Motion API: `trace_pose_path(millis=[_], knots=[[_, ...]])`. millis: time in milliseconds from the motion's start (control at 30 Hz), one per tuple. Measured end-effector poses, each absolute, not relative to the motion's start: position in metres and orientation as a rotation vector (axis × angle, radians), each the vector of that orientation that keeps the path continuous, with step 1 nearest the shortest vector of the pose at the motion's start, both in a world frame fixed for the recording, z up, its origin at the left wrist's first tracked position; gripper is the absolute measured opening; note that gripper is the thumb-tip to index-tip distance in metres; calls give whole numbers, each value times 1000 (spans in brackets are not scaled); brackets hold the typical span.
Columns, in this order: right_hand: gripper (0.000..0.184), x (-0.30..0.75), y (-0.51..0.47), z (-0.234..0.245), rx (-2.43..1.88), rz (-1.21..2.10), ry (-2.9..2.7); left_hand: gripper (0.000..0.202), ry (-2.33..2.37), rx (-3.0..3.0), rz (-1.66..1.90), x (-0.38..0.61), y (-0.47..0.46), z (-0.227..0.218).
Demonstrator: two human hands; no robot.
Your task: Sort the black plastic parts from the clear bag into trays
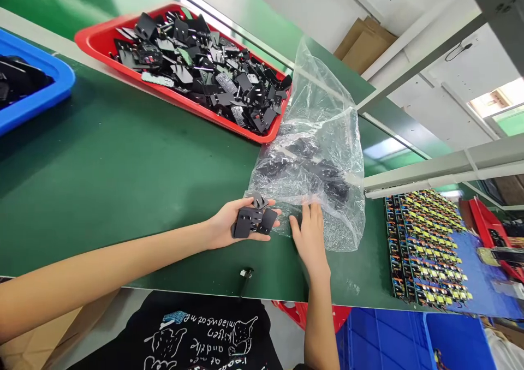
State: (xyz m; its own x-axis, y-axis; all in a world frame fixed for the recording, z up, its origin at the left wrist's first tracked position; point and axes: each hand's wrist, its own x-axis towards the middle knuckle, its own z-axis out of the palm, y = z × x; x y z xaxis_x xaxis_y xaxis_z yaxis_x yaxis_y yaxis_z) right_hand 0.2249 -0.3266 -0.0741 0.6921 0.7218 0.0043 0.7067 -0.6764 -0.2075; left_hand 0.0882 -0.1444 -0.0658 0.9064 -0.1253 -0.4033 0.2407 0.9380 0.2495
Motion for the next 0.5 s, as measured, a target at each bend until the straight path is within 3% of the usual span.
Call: trace_pose_path(millis=[167,500], knots=[[60,268,-306,-76,-2731,-147,-1261,41,385,331,-196,88,-144,-65],[29,281,-297,-73,-2420,-73,-1283,41,392,390,-196,89,-144,-65]])
